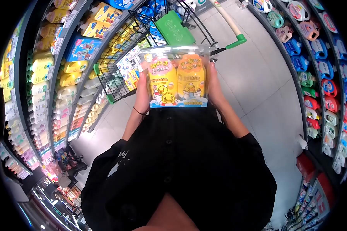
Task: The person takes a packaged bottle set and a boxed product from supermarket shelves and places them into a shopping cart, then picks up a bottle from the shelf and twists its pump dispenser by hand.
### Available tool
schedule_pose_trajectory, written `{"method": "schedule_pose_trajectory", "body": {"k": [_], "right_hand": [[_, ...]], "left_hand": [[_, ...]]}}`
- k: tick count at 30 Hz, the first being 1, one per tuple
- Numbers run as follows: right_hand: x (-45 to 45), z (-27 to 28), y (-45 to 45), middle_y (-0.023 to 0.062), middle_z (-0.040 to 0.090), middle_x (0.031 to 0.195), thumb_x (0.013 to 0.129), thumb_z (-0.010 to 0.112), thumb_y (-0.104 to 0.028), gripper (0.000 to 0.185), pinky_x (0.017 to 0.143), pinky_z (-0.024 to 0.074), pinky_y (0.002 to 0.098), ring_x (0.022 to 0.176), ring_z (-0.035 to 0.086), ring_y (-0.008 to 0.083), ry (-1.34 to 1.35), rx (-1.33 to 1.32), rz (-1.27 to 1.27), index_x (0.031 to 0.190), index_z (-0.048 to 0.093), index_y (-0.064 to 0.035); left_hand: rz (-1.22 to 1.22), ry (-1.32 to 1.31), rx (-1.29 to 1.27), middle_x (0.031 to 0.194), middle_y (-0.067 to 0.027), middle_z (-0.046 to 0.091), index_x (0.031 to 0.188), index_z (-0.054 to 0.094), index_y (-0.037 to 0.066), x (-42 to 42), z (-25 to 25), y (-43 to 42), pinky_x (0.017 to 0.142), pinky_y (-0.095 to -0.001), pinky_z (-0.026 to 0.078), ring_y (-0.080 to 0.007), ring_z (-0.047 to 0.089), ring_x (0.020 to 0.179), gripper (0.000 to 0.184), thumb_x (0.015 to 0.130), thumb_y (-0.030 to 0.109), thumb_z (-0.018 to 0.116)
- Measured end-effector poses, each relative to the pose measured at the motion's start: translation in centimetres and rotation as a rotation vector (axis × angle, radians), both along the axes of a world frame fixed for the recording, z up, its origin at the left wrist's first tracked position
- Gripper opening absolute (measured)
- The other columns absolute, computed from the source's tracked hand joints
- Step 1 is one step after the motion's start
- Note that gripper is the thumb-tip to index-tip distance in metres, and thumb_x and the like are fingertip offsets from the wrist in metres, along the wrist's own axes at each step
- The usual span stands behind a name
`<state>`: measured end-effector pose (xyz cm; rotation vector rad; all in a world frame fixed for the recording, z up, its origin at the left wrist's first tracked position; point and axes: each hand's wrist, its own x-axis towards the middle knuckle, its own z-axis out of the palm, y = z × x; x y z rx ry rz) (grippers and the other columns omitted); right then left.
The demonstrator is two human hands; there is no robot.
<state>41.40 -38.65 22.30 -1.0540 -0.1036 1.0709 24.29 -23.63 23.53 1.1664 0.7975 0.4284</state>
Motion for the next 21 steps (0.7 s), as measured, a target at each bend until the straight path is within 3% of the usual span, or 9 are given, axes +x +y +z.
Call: {"method": "schedule_pose_trajectory", "body": {"k": [3,7,15,18,21], "right_hand": [[0.1,0.2,0.5,0.0136,0.048,0.138,0.103,0.027,-0.042,0.056,0.107,0.0352,0.0357,0.126,0.047,0.0232,0.028,-0.015,0.038,0.141,0.038,-0.0022],[-0.9,1.5,1.8,0.0139,0.048,0.138,0.101,0.032,-0.043,0.056,0.106,0.0368,0.0356,0.126,0.047,0.0235,0.01,-0.069,0.051,0.141,0.037,-0.0033],[-2.7,1.9,5.2,0.0136,0.05,0.136,0.101,0.032,-0.046,0.059,0.103,0.0402,0.0347,0.123,0.05,0.0225,-0.043,-0.101,0.132,0.141,0.038,-0.0033],[-3.2,2.1,6.0,0.0139,0.05,0.135,0.101,0.032,-0.047,0.06,0.103,0.0409,0.0346,0.122,0.051,0.0223,-0.061,-0.121,0.141,0.141,0.038,-0.0032],[-3.5,1.9,6.7,0.0148,0.051,0.133,0.1,0.03,-0.051,0.064,0.101,0.0422,0.0343,0.12,0.053,0.0227,-0.084,-0.141,0.145,0.141,0.038,-0.0024]], "left_hand": [[-0.042,0.007,0.109,0.122,-0.0124,0.052,0.129,0.044,-0.003,-0.4,-0.5,0.4,0.097,-0.0303,0.04,-0.016,0.05,0.111,0.054,0.104,0.044,0.031],[-0.044,-0.009,0.074,0.121,-0.0126,0.051,0.13,0.042,-0.003,-1.4,-0.2,1.1,0.098,-0.0307,0.039,-0.0167,0.049,0.11,0.054,0.104,0.043,0.031],[0.017,-0.106,0.094,0.117,-0.0116,0.05,0.128,0.042,-0.004,-4.2,-2.3,3.0,0.096,-0.032,0.039,-0.0169,0.048,0.109,0.058,0.103,0.046,0.028],[0.015,-0.125,0.053,0.112,-0.0093,0.051,0.124,0.045,-0.004,-4.8,-3.7,4.2,0.092,-0.0296,0.041,-0.0143,0.049,0.103,0.054,0.103,0.044,0.031],[-0.003,-0.066,0.03,0.101,-0.0055,0.052,0.122,0.045,-0.001,-5.3,-3.3,4.6,0.08,-0.0254,0.045,-0.01,0.051,0.091,0.047,0.102,0.041,0.034]]}}
